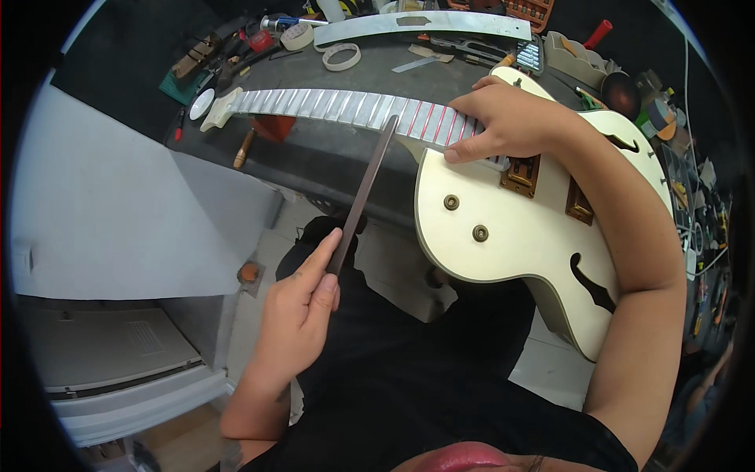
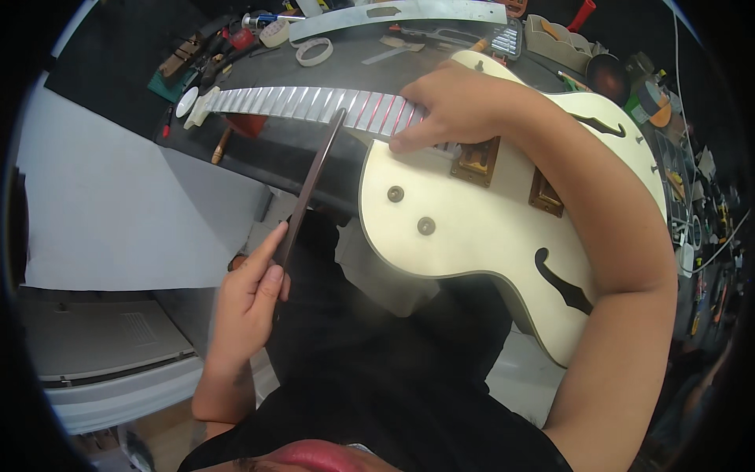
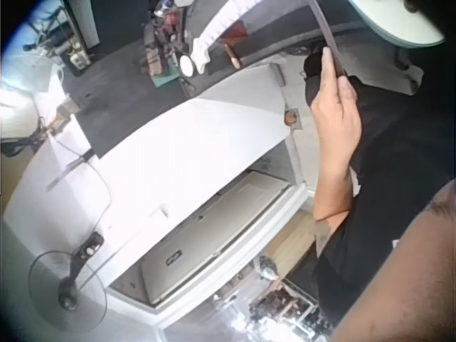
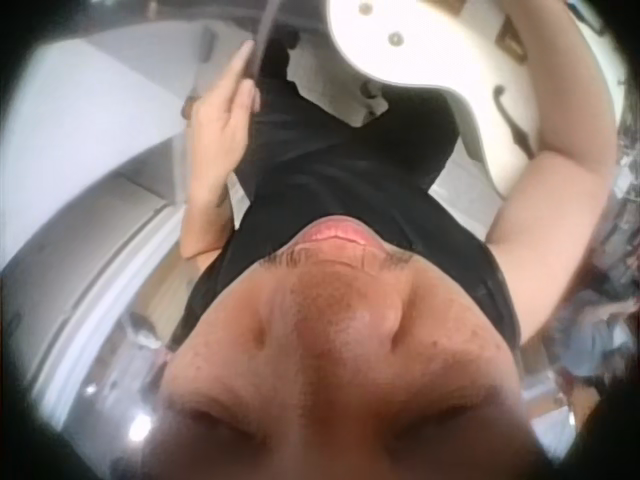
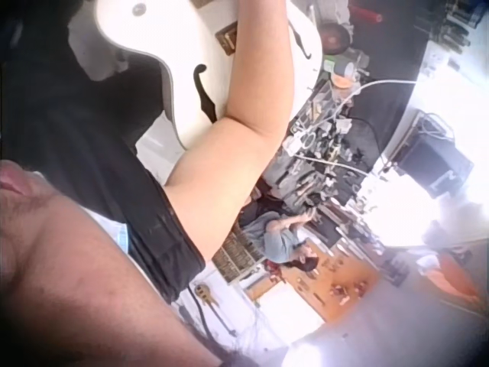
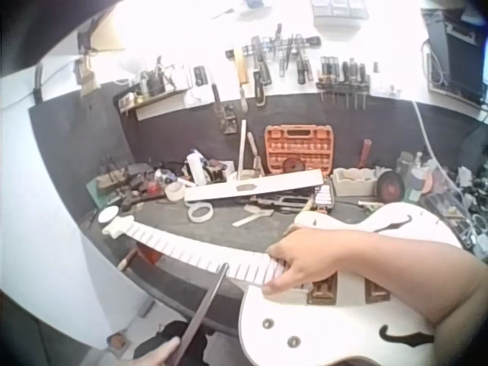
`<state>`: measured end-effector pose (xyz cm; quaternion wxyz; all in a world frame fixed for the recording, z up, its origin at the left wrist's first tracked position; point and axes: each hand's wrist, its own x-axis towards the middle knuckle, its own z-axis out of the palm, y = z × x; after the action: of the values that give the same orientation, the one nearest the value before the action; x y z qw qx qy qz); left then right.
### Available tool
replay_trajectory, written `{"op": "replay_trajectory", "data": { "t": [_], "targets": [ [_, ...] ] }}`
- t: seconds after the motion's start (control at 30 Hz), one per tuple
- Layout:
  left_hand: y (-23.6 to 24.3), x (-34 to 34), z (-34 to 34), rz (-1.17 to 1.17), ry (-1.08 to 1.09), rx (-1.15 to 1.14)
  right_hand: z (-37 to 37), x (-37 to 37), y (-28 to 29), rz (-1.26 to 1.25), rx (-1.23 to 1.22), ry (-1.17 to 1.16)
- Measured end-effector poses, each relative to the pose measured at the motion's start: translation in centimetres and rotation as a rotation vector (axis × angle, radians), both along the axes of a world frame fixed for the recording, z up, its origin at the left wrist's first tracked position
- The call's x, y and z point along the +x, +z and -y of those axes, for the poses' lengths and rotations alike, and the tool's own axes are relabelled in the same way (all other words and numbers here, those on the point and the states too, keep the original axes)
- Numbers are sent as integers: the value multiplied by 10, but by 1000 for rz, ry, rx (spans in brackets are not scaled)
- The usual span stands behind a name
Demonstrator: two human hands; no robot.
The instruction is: The person uses a metal file to smooth the edges of the frets on a white electric guitar's fretboard. The guitar is held in the lap while the person files the frets one by one, moving from the lower frets toward the headstock. The person occasionally pauses to inspect the frets and reposition the guitar.
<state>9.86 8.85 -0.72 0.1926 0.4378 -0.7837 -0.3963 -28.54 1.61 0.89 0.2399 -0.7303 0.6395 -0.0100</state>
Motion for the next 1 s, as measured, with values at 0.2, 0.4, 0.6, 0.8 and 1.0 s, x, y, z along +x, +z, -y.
{"op": "replay_trajectory", "data": {
  "t": [0.2, 0.4, 0.6, 0.8, 1.0],
  "targets": [
    [6, -15, 21, -80, -21, 180, -1, -3, 0, 31, -14, 5],
    [9, -98, 101, 70, -90, -164, 3, 3, 0, 30, -40, 28],
    [-1, -39, 37, 76, -77, -111, -3, -10, -7, 78, -22, 9],
    [1, -38, 47, 131, -114, -304, -3, -3, -4, 54, -55, -4],
    [0, -109, 108, 18, -103, -302, 8, -5, -9, 57, -50, 77]
  ]
}}
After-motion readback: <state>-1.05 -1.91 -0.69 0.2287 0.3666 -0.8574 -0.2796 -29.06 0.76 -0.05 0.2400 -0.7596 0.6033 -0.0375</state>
